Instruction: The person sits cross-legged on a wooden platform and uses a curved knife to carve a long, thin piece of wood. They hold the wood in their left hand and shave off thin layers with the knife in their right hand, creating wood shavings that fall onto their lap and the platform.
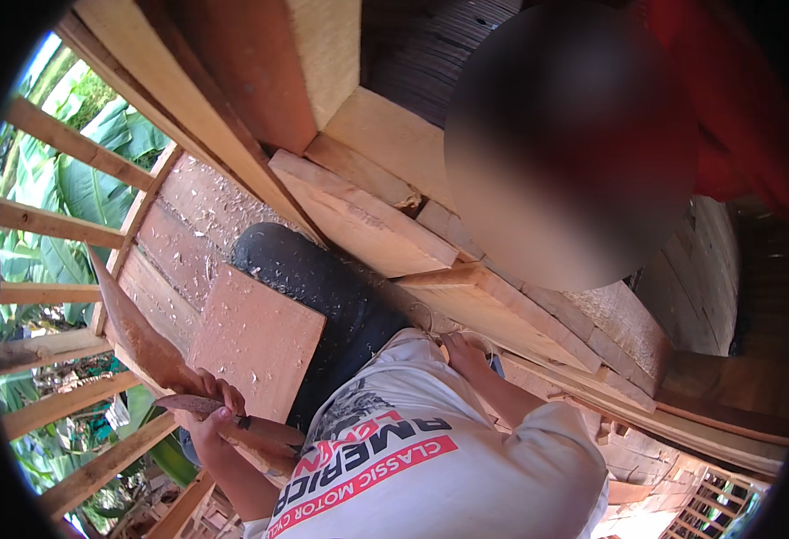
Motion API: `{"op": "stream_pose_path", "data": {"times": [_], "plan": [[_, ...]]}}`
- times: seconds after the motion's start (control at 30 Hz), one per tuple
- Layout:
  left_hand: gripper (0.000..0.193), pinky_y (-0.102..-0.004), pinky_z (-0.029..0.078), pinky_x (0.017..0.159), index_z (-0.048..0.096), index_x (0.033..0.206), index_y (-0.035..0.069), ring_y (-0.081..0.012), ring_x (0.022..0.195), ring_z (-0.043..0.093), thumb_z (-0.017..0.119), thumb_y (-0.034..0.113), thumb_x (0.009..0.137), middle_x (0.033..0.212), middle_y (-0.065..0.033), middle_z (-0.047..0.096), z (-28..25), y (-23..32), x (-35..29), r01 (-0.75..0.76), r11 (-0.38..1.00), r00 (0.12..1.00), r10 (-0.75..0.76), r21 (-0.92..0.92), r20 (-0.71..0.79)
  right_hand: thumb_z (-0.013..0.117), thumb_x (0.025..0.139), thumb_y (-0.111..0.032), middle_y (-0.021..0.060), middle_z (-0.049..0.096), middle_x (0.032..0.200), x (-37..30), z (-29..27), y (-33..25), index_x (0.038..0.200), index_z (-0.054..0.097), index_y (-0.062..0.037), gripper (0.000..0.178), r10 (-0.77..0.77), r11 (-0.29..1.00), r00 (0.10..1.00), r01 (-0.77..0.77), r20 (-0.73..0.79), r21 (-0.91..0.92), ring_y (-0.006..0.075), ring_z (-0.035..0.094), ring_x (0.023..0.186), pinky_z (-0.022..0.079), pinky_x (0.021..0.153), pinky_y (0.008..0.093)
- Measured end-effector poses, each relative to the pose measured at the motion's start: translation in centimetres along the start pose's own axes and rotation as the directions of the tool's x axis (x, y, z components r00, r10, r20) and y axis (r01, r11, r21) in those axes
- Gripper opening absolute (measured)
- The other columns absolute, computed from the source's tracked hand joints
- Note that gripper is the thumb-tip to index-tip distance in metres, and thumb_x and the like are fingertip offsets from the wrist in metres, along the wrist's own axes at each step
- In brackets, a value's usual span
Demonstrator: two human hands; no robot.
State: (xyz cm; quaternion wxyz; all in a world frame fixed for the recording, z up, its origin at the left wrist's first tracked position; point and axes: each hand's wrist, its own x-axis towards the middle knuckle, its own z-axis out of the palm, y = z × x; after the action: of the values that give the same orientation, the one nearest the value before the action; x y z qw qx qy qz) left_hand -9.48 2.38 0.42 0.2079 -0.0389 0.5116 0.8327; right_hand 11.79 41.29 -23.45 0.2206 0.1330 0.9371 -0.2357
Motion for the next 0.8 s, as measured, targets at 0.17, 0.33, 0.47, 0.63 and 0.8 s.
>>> {"op": "stream_pose_path", "data": {"times": [0.17, 0.33, 0.47, 0.63, 0.8], "plan": [[0.047, -0.0282, 0.045, 0.057, 0.037, 0.097, 0.009, -0.0203, 0.069, 0.057, 0.072, 0.002, 0.066, 0.075, -0.0122, 0.058, -0.2, -0.4, -1.1, 0.058, 0.997, 0.998, -0.057, 0.043, -0.019, 0.059, 0.078, -0.007, 0.0216, 0.051, 0.115, 2.5, -0.6, 0.1, 0.128, 0.045, -0.0061, 0.052, 0.112, 0.994, 0.97, -0.113, 0.218, -0.007, 0.0399, 0.056, 0.107, 0.049, 0.085, 0.0465], [0.044, -0.0247, 0.045, 0.055, 0.037, 0.099, 0.008, -0.0159, 0.07, 0.057, 0.07, -0.001, 0.071, 0.079, -0.0131, 0.06, -1.4, -0.9, -1.7, 0.09, 0.996, 0.996, -0.09, 0.006, 0.007, 0.06, 0.081, -0.01, 0.022, 0.055, 0.11, 4.5, -9.4, -8.1, 0.123, 0.049, -0.005, 0.044, -0.075, 0.984, 0.958, 0.116, 0.276, -0.134, 0.0406, 0.056, 0.106, 0.047, 0.087, 0.0452], [0.033, -0.0242, 0.045, 0.057, 0.042, 0.095, 0.006, -0.0134, 0.071, 0.056, 0.068, -0.001, 0.077, 0.085, -0.0112, 0.06, -0.3, 0.1, -1.0, 0.167, 0.983, 0.984, -0.171, 0.074, 0.044, 0.066, 0.083, -0.015, 0.0217, 0.058, 0.109, 3.5, -16.6, -20.5, 0.125, 0.047, -0.0041, 0.048, -0.4, 0.884, 0.913, 0.36, 0.083, 0.299, 0.0348, 0.059, 0.104, 0.048, 0.088, 0.0404], [0.03, -0.0271, 0.048, 0.066, 0.049, 0.102, 0.001, -0.0127, 0.077, 0.059, 0.068, 0.0, 0.079, 0.087, -0.007, 0.062, 1.1, 0.4, 0.1, 0.116, 0.984, 0.992, -0.122, 0.135, 0.038, 0.071, 0.082, -0.01, 0.0158, 0.062, 0.101, 2.3, -15.6, -28.8, 0.133, 0.038, -0.0035, 0.062, -0.649, 0.641, 0.76, 0.562, -0.021, 0.523, 0.0245, 0.063, 0.094, 0.05, 0.083, 0.0348], [0.028, -0.026, 0.048, 0.068, 0.051, 0.103, 0.002, -0.0119, 0.082, 0.061, 0.066, -0.002, 0.08, 0.087, -0.0055, 0.063, 1.6, 0.5, 1.8, 0.057, 0.979, 0.998, -0.063, 0.197, 0.025, 0.066, 0.085, -0.012, 0.0104, 0.055, 0.088, 2.8, -15.0, -30.0, 0.126, 0.044, -0.0025, 0.048, -0.658, 0.615, 0.725, 0.362, 0.203, 0.701, 0.0151, 0.056, 0.077, 0.046, 0.066, 0.0301]]}}
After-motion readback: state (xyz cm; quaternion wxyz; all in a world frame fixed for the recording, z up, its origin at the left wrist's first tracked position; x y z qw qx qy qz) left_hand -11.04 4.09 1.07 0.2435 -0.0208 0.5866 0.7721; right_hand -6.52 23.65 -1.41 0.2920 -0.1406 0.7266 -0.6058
